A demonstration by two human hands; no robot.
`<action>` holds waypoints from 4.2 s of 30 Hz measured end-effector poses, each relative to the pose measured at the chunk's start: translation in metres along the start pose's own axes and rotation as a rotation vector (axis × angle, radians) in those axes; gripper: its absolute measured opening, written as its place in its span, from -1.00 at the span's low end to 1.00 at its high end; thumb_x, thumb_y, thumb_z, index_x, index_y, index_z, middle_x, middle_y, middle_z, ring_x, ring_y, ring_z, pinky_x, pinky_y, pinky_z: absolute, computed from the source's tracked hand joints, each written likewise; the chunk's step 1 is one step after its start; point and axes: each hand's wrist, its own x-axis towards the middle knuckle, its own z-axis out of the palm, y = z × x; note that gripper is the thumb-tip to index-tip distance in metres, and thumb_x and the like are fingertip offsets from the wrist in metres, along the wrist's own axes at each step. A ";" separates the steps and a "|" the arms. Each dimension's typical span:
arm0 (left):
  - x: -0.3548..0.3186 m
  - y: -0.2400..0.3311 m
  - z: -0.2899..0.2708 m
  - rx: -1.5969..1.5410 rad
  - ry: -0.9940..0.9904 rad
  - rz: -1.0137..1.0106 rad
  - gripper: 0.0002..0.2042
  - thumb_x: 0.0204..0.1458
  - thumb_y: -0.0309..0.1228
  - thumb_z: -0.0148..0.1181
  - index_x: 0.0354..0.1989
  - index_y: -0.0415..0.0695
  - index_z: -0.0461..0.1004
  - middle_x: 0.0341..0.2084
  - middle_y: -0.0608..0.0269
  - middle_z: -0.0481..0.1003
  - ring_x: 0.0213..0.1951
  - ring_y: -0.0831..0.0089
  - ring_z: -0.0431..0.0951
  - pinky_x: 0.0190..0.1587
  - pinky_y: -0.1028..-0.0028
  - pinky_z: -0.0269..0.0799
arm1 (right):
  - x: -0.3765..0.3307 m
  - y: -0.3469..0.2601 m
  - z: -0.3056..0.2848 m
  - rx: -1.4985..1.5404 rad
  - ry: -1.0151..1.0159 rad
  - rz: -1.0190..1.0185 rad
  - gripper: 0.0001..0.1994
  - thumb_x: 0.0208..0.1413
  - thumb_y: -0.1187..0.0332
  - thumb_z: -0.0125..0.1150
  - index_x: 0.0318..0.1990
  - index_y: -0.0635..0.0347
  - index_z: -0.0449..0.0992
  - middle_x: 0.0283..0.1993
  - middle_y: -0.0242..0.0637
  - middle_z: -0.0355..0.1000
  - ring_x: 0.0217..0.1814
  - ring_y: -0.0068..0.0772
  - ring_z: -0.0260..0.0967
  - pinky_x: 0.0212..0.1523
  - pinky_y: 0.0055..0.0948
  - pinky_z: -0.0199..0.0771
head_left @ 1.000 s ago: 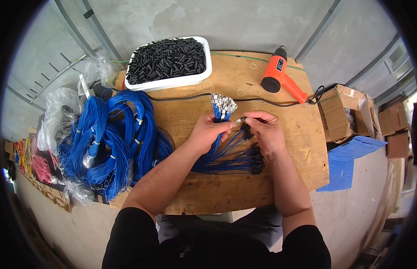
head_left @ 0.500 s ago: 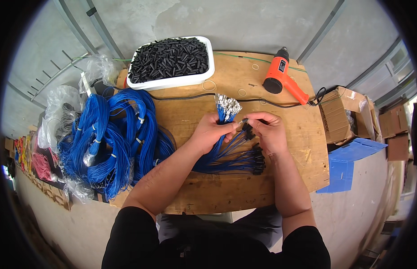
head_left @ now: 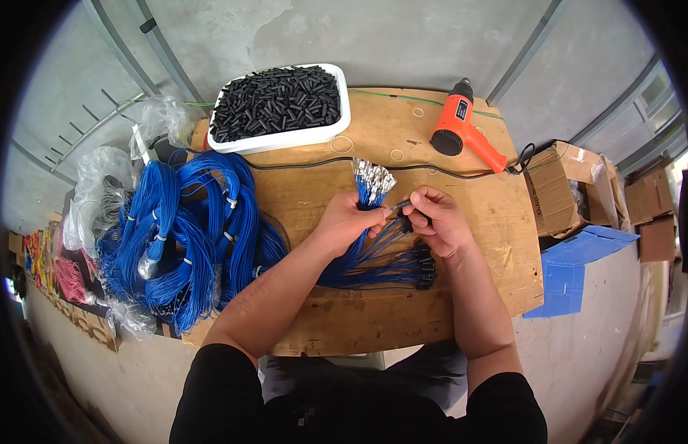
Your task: Applying black heat shrink tubing to multiple blue wire terminals at a workbench.
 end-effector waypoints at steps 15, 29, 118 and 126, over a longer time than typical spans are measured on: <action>-0.001 0.000 0.002 0.131 -0.031 0.020 -0.87 0.06 -0.51 0.31 -0.31 -0.30 0.53 -0.51 0.27 0.52 -0.49 0.56 0.48 -0.44 0.54 0.39 | -0.001 -0.003 0.003 -0.083 0.034 -0.041 -0.90 0.18 0.40 0.29 -0.30 0.19 0.50 -0.47 -0.42 0.45 -0.61 -0.76 0.08 -0.65 -0.70 -0.03; -0.005 -0.001 0.008 0.298 -0.142 0.088 -0.84 0.13 -0.46 0.27 -0.18 -0.28 0.57 -0.55 0.39 0.50 -0.52 0.68 0.44 -0.46 0.62 0.36 | -0.002 0.003 0.010 -0.236 0.013 -0.231 -0.82 0.20 0.46 0.26 -0.10 0.35 0.54 -0.24 -0.36 0.52 -0.21 -0.64 0.40 -0.11 -0.59 0.40; 0.004 -0.002 0.002 0.083 0.128 0.033 -0.87 0.04 -0.45 0.34 -0.38 -0.19 0.50 -0.63 0.43 0.41 -0.64 0.68 0.32 -0.61 0.60 0.17 | -0.001 0.005 0.011 -0.213 0.136 -0.269 -0.85 0.14 0.52 0.29 -0.14 0.30 0.59 -0.40 -0.38 0.52 -0.61 -0.80 0.08 -0.62 -0.74 0.00; 0.002 0.000 0.004 0.097 0.126 0.036 -0.88 0.04 -0.46 0.34 -0.39 -0.18 0.50 -0.63 0.45 0.41 -0.63 0.69 0.31 -0.60 0.60 0.17 | -0.001 0.004 0.015 -0.199 0.154 -0.245 -0.90 0.14 0.47 0.31 -0.23 0.30 0.57 -0.40 -0.33 0.54 -0.62 -0.78 0.10 -0.62 -0.72 0.02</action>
